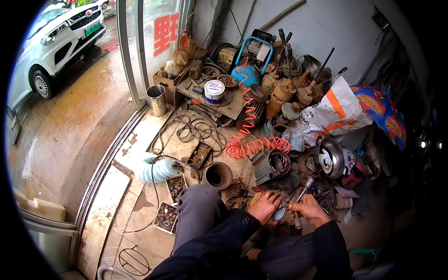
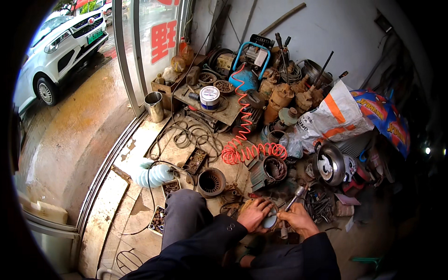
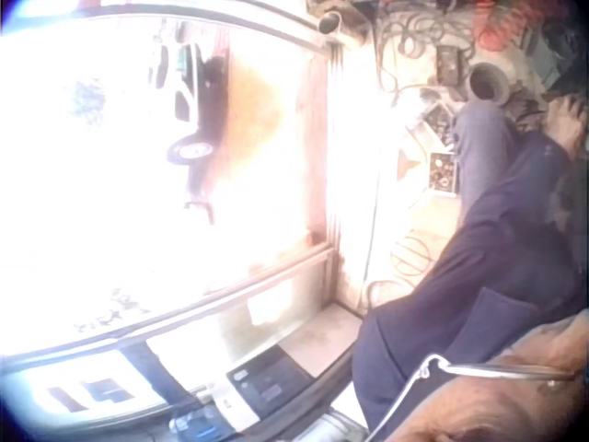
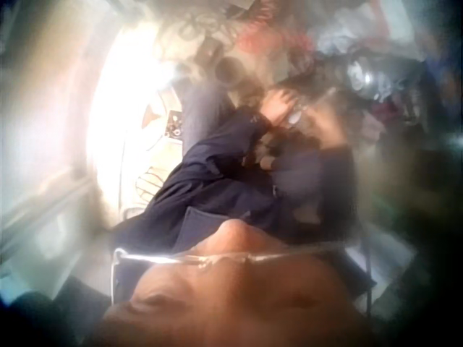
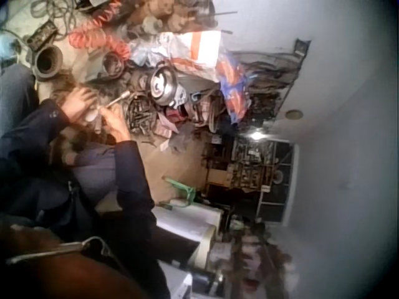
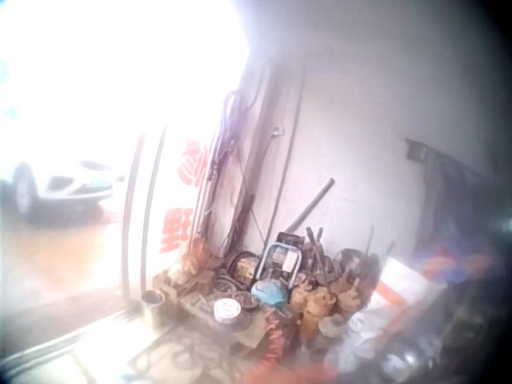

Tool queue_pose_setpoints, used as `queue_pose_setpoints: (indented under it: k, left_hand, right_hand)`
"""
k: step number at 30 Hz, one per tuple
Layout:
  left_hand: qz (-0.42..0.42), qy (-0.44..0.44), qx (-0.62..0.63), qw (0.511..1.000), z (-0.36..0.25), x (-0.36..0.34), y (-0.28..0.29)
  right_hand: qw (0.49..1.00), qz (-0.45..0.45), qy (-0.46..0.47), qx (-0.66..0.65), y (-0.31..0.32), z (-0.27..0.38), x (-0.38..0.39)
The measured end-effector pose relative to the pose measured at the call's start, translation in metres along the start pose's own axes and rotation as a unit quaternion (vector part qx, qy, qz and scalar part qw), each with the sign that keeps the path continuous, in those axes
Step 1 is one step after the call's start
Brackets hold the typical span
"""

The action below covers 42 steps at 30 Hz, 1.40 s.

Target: The person sits on the floor and uses a hammer and a screwdriver to work on a circular mechanical part. They hammer a small metal piece into the center of the part, then use a screwdriver to tighten a screw. The person also handles small metal rings and other components from a nearby container.

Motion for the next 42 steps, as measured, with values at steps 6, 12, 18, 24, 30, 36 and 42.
queue_pose_setpoints:
  k: [6, 12, 18, 24, 30, 36, 42]
  left_hand:
    - [-0.015, -0.010, 0.001, 1.000, 0.001, -0.002, -0.002]
    - [-0.028, -0.010, 0.058, 0.998, 0.003, 0.003, 0.002]
    - [-0.043, -0.015, 0.056, 0.997, 0.004, -0.004, -0.006]
    - [-0.001, -0.006, 0.027, 1.000, 0.007, -0.002, -0.011]
    - [-0.017, -0.004, 0.036, 0.999, 0.010, 0.001, -0.011]
    - [0.003, -0.008, -0.006, 1.000, 0.014, -0.001, -0.015]
    - [-0.019, -0.015, 0.012, 1.000, 0.007, -0.004, -0.012]
  right_hand:
    - [0.910, 0.133, -0.015, 0.391, 0.000, 0.043, -0.028]
    - [0.565, 0.145, 0.221, 0.782, -0.059, 0.073, -0.010]
    - [0.489, 0.017, 0.280, 0.826, -0.079, 0.094, 0.022]
    - [0.795, -0.177, 0.207, 0.542, -0.056, 0.072, 0.055]
    - [0.977, -0.165, -0.066, -0.119, -0.044, -0.003, 0.033]
    - [0.988, -0.123, -0.012, -0.088, -0.047, 0.011, 0.004]
    - [0.962, 0.035, -0.025, 0.269, -0.022, 0.025, -0.005]
Point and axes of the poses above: each hand's wrist, its own x-axis away from the middle knuckle, its own y-axis out of the back of the hand, z = x × y, the point moved 5 cm from there along -x, towards the middle knuckle, and after that the axes turned 5 degrees about z, right-handed, at the moved point
